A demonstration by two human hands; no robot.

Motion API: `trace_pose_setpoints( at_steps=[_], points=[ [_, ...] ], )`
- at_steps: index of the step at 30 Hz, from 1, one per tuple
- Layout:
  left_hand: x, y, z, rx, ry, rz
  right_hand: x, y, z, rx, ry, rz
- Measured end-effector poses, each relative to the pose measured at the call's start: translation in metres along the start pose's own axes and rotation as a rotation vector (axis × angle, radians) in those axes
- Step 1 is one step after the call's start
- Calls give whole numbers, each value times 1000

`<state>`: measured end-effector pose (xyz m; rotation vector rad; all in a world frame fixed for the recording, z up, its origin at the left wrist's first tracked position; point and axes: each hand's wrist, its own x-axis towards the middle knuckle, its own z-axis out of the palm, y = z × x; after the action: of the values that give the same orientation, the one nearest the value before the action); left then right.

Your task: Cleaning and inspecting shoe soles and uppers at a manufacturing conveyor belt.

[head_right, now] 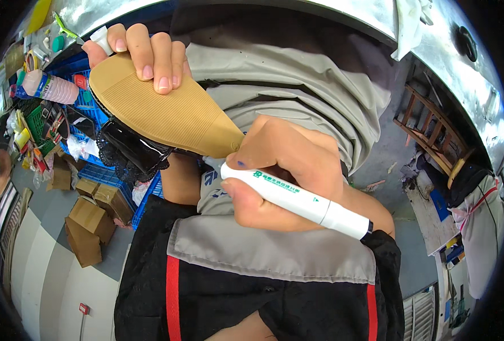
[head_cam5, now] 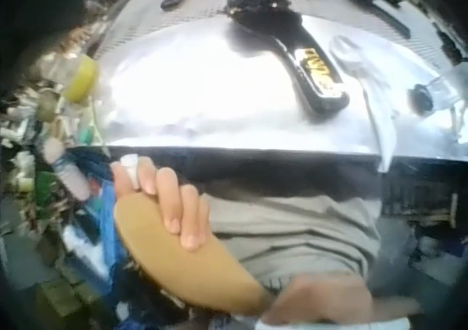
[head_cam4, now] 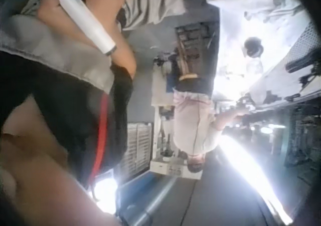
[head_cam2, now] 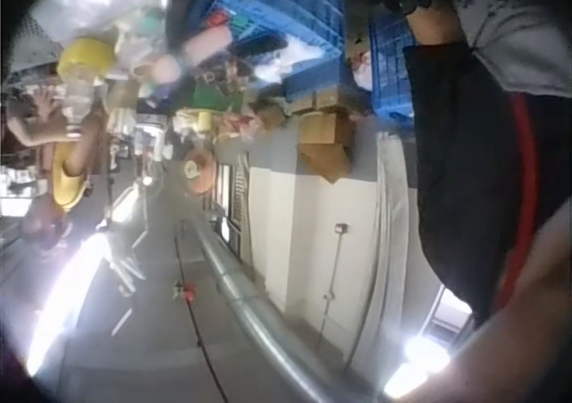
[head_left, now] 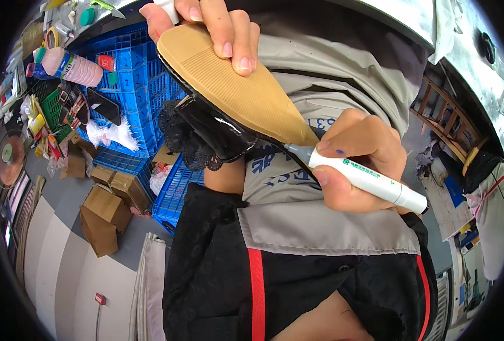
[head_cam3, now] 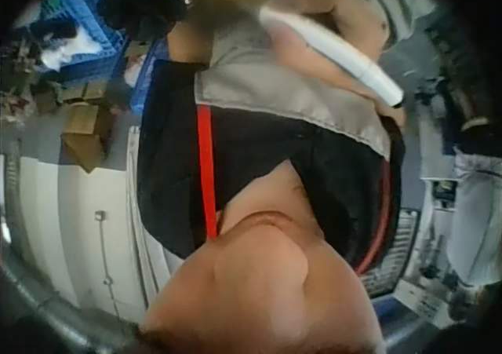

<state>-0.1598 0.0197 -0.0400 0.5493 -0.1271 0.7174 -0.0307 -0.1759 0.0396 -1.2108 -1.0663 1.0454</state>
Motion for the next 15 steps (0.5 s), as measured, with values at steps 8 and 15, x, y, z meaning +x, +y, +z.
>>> trace_pose_setpoints(
  at_steps=[8, 15],
  points=[
    [0, -4, -1, 9, 26, 3, 0, 7, -1, 7, 21, -19],
    [1, -6, 0, 0, 41, 11, 0, 9, -1, -15, 45, -64]
  ],
)
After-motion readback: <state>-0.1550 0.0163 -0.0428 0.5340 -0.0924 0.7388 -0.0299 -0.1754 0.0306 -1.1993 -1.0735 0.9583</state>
